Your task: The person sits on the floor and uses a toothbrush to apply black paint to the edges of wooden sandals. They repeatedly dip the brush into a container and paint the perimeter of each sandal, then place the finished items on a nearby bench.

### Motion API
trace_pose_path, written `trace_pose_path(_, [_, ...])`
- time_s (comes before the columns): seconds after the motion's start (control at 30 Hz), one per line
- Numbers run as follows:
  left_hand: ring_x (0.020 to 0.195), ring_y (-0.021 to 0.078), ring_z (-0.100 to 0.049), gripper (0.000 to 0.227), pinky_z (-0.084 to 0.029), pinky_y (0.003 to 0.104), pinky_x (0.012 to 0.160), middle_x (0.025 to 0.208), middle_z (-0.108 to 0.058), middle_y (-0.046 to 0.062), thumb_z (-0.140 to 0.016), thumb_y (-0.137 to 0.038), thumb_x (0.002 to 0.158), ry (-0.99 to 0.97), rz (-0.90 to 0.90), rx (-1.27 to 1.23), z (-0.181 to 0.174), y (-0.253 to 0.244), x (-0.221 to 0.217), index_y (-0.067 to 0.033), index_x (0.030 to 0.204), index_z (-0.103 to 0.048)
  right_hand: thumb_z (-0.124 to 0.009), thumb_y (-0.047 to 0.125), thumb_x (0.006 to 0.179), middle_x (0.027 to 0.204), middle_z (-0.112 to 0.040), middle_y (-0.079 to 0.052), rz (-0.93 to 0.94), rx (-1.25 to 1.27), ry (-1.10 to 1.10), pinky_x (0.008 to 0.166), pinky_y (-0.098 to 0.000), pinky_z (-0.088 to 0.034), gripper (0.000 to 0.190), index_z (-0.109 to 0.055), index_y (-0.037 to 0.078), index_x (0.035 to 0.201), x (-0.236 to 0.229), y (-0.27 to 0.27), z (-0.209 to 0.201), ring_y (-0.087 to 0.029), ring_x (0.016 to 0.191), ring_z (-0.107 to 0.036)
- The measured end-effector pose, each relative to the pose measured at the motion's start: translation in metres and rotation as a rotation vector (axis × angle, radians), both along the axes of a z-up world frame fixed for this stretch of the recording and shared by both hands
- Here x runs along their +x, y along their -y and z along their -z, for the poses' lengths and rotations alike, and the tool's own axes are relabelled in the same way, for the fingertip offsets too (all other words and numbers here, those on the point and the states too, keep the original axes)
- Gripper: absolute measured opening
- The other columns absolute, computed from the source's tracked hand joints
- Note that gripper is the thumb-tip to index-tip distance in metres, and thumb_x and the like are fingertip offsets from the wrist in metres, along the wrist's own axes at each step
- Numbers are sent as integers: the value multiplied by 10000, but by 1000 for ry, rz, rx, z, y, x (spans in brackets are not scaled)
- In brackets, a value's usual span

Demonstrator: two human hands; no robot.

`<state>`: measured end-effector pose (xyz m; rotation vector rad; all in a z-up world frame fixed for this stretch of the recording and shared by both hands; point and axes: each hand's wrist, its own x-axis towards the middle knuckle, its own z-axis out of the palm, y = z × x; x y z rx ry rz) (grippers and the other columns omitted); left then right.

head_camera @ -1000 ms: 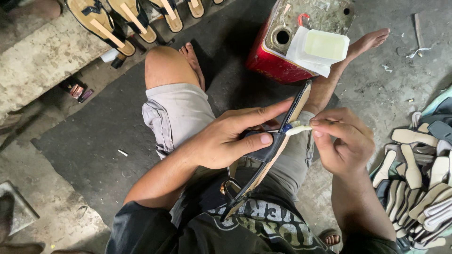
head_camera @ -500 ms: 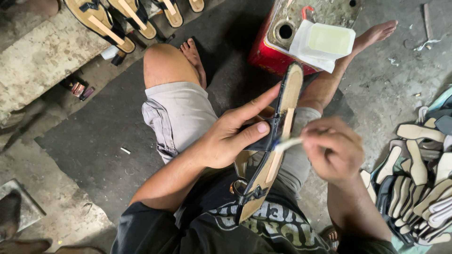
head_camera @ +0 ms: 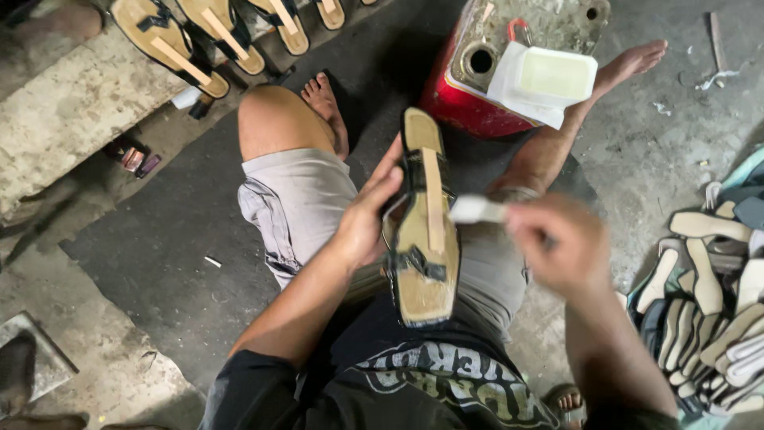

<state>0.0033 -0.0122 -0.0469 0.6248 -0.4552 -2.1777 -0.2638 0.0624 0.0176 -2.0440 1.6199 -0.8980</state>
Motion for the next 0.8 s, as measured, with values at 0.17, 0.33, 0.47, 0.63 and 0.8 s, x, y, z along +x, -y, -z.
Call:
trace_pose_path(0.17, [1301, 262, -562, 738, -443, 413, 1121, 1496, -504, 145, -503, -219, 1017, -86, 78, 93, 13, -13, -1, -204, 1671, -162, -692, 174, 1050, 1161, -744, -130, 318, -80, -410, 853, -448, -541, 121, -734, 128, 1154, -75, 73, 44, -344, 1027, -705])
trace_pose_path(0.33, [1290, 221, -565, 720, -454, 372, 1109, 1501, -513, 123, -518, -151, 1038, -60, 47, 74, 16, -21, -2, -176, 1680, -192, -677, 173, 982, 1013, -715, -103, 412, -34, -610, 708, -489, -491, 204, -762, 207, 1164, -104, 122, 85, -335, 860, -688])
trace_pose_path(0.47, [1276, 192, -567, 695, -457, 355, 1102, 1498, -517, 99, -522, -124, 1053, -7, 4, 62, 17, -18, 2, -167, 1675, -215, -704, 226, 937, 1033, -729, -82, 390, -76, -784, 709, -479, -498, 186, -773, 231, 1110, -110, 122, 90, -288, 859, -706])
trace_pose_path(0.63, [1334, 193, -541, 685, -429, 348, 1145, 1538, -497, 99, -525, -128, 1069, 45, -37, -50, 15, -6, 4, -141, 1679, -212, -699, 241, 926, 954, -751, -72, 424, 148, -786, 710, -496, -488, 192, -800, 275, 1085, -119, 92, 70, -285, 857, -702])
trace_pose_path(0.8, [1487, 141, -430, 672, -339, 306, 1245, 1671, -397, 62, -546, -116, 1112, 272, -62, -359, 2, -4, 2, -104, 1694, -209, -637, 141, 1063, 914, -737, -27, 239, 359, -130, 532, -311, -403, 138, -764, 140, 1115, -70, 37, 33, -132, 614, -598])
